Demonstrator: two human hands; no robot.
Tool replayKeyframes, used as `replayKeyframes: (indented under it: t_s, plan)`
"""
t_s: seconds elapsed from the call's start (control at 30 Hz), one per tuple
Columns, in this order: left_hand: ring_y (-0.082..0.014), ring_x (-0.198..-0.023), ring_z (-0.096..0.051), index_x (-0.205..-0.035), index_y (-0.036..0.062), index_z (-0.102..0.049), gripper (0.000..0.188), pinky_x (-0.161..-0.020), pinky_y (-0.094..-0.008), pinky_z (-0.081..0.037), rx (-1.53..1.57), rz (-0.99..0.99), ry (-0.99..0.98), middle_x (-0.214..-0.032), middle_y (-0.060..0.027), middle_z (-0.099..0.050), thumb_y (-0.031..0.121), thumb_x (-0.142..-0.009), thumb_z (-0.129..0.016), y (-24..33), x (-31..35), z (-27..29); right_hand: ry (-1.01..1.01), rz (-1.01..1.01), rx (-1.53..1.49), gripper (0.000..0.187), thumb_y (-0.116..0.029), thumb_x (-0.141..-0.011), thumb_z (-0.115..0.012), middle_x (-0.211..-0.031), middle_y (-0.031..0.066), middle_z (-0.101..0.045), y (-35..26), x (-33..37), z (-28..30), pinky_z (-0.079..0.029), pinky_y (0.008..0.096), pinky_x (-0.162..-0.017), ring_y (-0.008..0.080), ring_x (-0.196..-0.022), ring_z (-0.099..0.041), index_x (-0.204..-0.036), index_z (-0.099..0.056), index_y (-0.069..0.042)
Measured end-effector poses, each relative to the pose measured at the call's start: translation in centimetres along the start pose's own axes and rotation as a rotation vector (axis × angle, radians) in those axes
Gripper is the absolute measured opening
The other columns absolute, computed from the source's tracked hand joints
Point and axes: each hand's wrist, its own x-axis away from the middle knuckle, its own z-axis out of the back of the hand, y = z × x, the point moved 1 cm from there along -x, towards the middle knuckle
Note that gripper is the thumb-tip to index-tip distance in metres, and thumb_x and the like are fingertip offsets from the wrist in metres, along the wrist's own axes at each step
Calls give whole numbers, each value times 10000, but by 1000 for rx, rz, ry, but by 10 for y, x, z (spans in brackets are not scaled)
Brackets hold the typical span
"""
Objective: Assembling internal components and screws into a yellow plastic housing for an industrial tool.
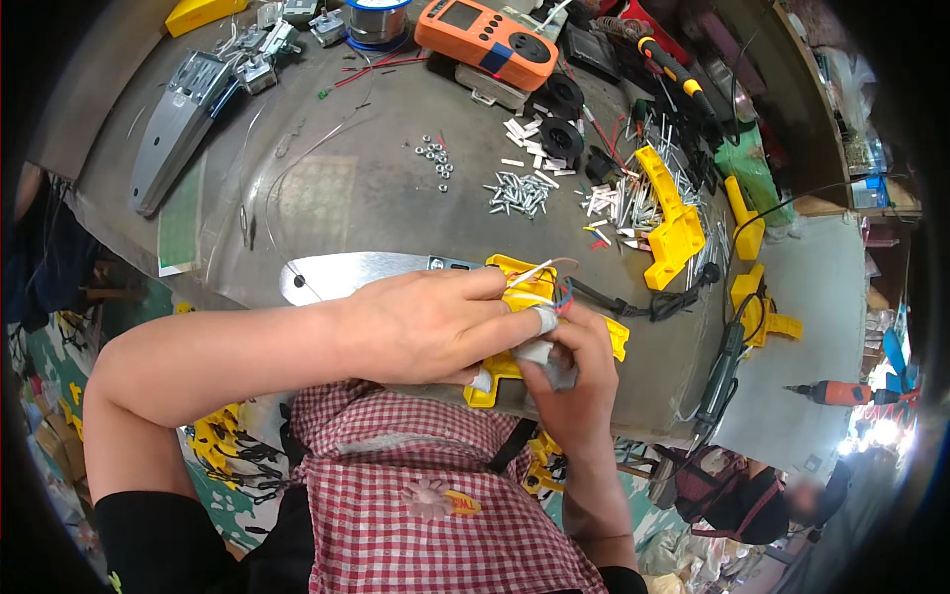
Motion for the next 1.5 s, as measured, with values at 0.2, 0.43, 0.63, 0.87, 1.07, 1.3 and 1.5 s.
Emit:
replayKeyframes:
  t_s: [0.2, 0.43, 0.63, 0.87, 1.07, 1.3, 1.5]
  plan:
    - [-253, -759, -554, -1121, 5, -506, 611, -690, -338, -497, -99, -20, 8, -923, -102, -570, 227, -616, -765, 12, -1, 3, 70, 199, 131, 385, -9, -615, -775, -1051, 160, -582, 13, -1, -5, -512, 377, -784, 322, -977, -594, -926, -551, -39]
    - [-235, -855, -548, -1079, 65, -537, 403, -698, -324, -496, -258, 263, 146, -951, -65, -557, 147, -696, -635, 35, -14, -12, -54, 195, 51, 309, -13, -670, -732, -1059, 166, -581, 11, -4, 6, -515, 372, -776, 327, -929, -605, -931, -568, -33]
    - [-255, -754, -532, -976, 84, -597, 443, -641, -340, -473, -211, 295, 243, -996, -79, -579, 48, -553, -721, 35, -8, -19, -135, 267, 44, 179, -16, -740, -655, -1005, 105, -614, -3, -43, 46, -486, 373, -767, 280, -908, -598, -915, -626, -34]
    - [-240, -789, -538, -983, 86, -594, 398, -671, -326, -489, -219, 232, 205, -1026, -80, -569, 72, -600, -702, 40, -9, -21, -296, 484, 111, 138, -75, -761, -640, -820, 45, -591, 10, -98, 35, -399, 342, -796, 245, -865, -546, -897, -663, -64]
    - [-292, -753, -530, -971, 93, -575, 468, -647, -365, -465, -188, 302, 255, -1040, -93, -589, 32, -543, -752, 36, -2, -26, -402, 485, 139, 190, -18, -675, -587, -894, 78, -521, 27, -79, 34, -388, 380, -820, 265, -972, -485, -854, -636, -56]
    - [-310, -777, -533, -1057, 53, -538, 554, -700, -381, -442, -158, 372, 205, -1031, -121, -602, 67, -557, -774, 35, -14, -20, -253, 325, -60, 190, 48, -724, -566, -949, 114, -545, 32, -44, 25, -424, 380, -820, 280, -955, -517, -900, -595, -17]
    - [-281, -836, -502, -1029, 44, -525, 478, -740, -353, -447, -116, 375, 165, -998, -88, -578, 48, -590, -716, 36, -17, -15, -235, 206, -70, 362, 70, -778, -551, -1004, 129, -563, 21, -30, 29, -469, 376, -791, 309, -939, -548, -1122, -537, -43]
